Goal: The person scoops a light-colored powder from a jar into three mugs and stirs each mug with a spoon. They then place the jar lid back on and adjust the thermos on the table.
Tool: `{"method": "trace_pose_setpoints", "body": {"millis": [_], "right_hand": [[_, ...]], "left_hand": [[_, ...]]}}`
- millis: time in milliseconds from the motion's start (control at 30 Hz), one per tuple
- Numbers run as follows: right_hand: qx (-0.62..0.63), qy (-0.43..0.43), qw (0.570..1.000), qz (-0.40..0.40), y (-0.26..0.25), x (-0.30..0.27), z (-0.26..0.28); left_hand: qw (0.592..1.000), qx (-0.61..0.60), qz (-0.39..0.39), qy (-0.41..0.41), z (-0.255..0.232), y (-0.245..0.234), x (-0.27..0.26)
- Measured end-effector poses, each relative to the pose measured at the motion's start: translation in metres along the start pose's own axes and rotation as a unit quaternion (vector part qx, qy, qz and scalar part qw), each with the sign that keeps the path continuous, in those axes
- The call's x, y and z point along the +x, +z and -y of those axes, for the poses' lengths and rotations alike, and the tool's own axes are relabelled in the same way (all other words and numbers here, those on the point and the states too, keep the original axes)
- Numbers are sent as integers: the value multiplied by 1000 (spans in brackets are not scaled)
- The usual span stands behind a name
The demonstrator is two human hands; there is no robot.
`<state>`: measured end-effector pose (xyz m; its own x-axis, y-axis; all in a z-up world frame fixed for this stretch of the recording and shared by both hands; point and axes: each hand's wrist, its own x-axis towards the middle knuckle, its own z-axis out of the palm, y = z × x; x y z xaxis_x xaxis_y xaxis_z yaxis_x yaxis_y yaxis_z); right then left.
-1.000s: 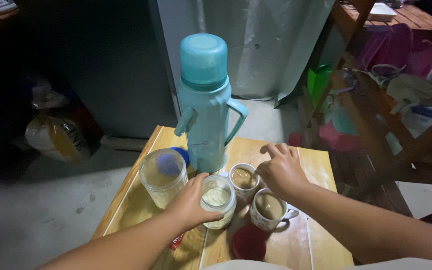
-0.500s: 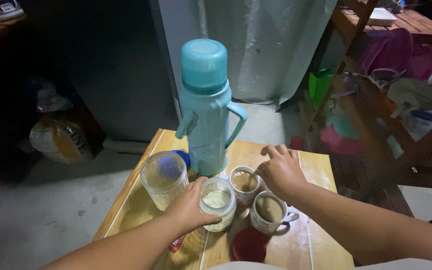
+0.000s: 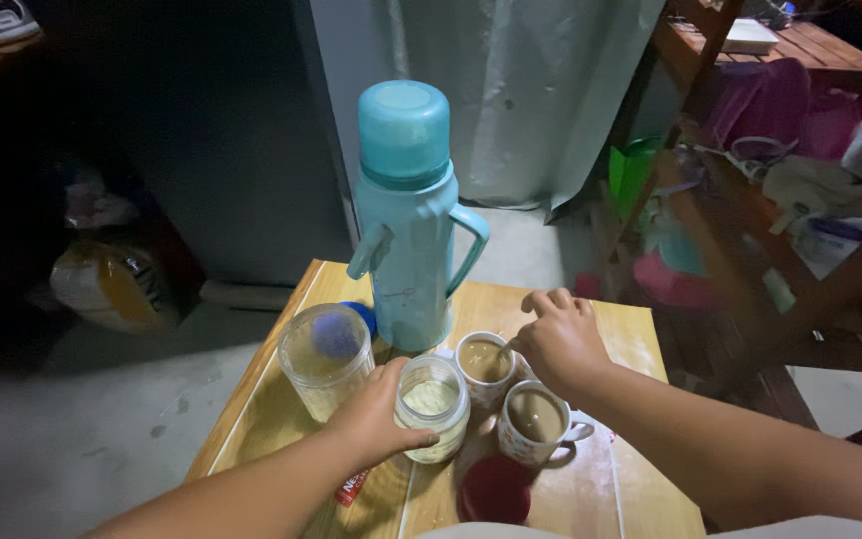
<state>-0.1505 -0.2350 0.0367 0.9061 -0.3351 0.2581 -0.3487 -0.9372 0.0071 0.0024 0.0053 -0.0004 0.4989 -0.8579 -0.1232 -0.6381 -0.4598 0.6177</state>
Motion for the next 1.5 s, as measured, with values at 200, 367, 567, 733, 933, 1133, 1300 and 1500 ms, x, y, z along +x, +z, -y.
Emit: {"method": "trace_pose_setpoints", "body": {"millis": [200,367,567,733,933,1133,1300,1500], "right_hand": [[49,-11,998,26,7,-6,13],[36,-36,999,-19,8,1,14],[-13,18,999,49,-1,-1,5],[64,-5,998,12,6,-7,17],[23,-10,1000,-11,1,-2,10],[-2,39,997,61,2,-6,12],[40,3,999,11,9,-3,20],[-8,30,999,39,0,-4,9]], "left_hand": [[1000,-20,-4,3,-3,-3,-1],[1000,14,4,0,-5,-8,1],[1000,22,-4,6,-3,-6,4],[1000,2,1,3,-3,-7,5],[1000,18,11,-8,-8,-11,6],[999,34,17,-8,-13,-15,4],[996,79,36,-25,-20,-23,2],[994,94,44,-35,-23,-25,4]]}}
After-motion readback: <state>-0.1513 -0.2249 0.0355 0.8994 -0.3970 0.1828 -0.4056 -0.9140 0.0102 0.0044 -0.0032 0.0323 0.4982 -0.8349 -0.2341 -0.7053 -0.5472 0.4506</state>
